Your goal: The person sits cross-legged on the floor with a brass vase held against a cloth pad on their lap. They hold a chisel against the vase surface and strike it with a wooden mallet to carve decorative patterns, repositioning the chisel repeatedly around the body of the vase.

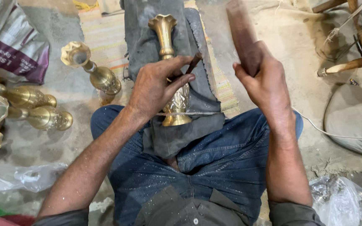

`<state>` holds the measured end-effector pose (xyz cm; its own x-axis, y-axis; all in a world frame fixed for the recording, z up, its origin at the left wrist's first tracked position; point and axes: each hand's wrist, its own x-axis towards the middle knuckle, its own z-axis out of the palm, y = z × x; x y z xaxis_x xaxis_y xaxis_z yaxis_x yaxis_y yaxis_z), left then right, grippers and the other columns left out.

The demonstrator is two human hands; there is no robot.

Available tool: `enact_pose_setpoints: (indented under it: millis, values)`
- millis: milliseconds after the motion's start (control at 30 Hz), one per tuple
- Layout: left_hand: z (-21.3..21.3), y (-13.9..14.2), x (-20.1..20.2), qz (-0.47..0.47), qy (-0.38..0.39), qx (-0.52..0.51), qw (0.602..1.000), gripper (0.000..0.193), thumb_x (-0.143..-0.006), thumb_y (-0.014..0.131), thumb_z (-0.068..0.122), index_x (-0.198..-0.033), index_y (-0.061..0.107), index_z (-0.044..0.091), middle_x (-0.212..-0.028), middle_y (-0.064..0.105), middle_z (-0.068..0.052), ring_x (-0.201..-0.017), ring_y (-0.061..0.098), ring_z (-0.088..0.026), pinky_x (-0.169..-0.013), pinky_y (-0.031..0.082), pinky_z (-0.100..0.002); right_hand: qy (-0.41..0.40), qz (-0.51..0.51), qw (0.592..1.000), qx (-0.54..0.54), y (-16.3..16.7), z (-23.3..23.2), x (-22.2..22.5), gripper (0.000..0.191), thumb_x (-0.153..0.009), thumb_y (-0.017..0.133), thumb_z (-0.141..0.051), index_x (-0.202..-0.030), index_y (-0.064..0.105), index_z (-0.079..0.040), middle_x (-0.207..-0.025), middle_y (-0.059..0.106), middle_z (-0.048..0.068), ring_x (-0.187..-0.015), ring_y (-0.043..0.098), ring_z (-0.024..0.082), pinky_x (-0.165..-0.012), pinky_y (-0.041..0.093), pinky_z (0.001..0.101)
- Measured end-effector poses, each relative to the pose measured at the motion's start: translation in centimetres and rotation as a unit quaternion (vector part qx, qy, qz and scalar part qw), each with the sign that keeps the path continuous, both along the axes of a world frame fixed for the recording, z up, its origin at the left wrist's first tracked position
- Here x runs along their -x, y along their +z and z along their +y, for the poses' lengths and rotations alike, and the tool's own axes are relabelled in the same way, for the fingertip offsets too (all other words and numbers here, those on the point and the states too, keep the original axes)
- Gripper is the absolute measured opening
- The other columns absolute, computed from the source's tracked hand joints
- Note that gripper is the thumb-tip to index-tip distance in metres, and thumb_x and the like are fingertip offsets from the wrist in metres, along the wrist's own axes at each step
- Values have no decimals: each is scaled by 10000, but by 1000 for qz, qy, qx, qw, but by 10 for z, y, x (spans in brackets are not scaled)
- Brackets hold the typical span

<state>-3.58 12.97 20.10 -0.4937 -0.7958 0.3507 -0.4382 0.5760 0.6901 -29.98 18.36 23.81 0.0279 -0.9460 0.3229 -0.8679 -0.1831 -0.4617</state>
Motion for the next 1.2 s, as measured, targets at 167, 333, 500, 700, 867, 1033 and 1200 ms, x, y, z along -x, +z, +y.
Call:
enact_pose_setpoints:
  millis: [167,333,500,700,867,1033,1200]
  values:
    - [1,-1,-1,16,-13,32,999,352,-956,746,251,-1275,680,115,-985,788,-61,-854,785,-175,-745,659,-338,5,14,999,37,-5,2,2,277,-892,786,-147,-1100,635,-44,-962,700,182,-908,690,396,-760,533,456]
    - [0,2,-3,10,-23,20,999,359,-959,752,253,-1280,680,109,-994,784,-61,-870,788,-183,-749,657,-345,-8,27,998,53,-12,0,5,276,-880,775,-124,-1104,641,-35,-958,699,188,-897,683,407,-752,524,467]
    - [-1,4,-3,12,-31,23,999,357,-961,757,256,-1276,690,104,-1006,791,-66,-881,789,-182,-760,650,-358,-21,13,999,20,-20,0,7,266,-888,777,-165,-1082,653,-32,-902,692,194,-840,695,392,-742,531,466]
    - [-1,4,-5,27,-49,13,998,358,-963,755,259,-1276,691,99,-1004,789,-74,-893,790,-187,-773,654,-348,-15,27,999,22,-22,2,8,263,-914,785,-186,-1068,682,-1,-887,698,213,-812,693,376,-733,532,446]
    - [-1,3,-6,10,-40,5,999,361,-950,759,262,-1267,693,103,-978,791,-70,-878,789,-187,-763,653,-351,-59,-4,996,-61,-22,3,6,253,-941,784,-229,-1019,684,-10,-827,685,213,-738,695,320,-697,531,427]
    - [-3,3,-7,-13,-35,-10,999,332,-951,751,257,-1249,707,117,-909,791,-68,-860,789,-183,-741,653,-358,-62,-54,992,-90,-22,4,3,253,-978,782,-234,-1033,671,-13,-808,658,211,-714,678,317,-704,533,425]
    - [-4,2,-7,-27,-35,-20,999,327,-962,740,265,-1256,699,126,-885,792,-60,-846,791,-175,-752,660,-348,-65,-29,996,-57,-22,5,2,260,-957,787,-209,-1041,653,-3,-828,665,205,-801,674,370,-713,522,456]
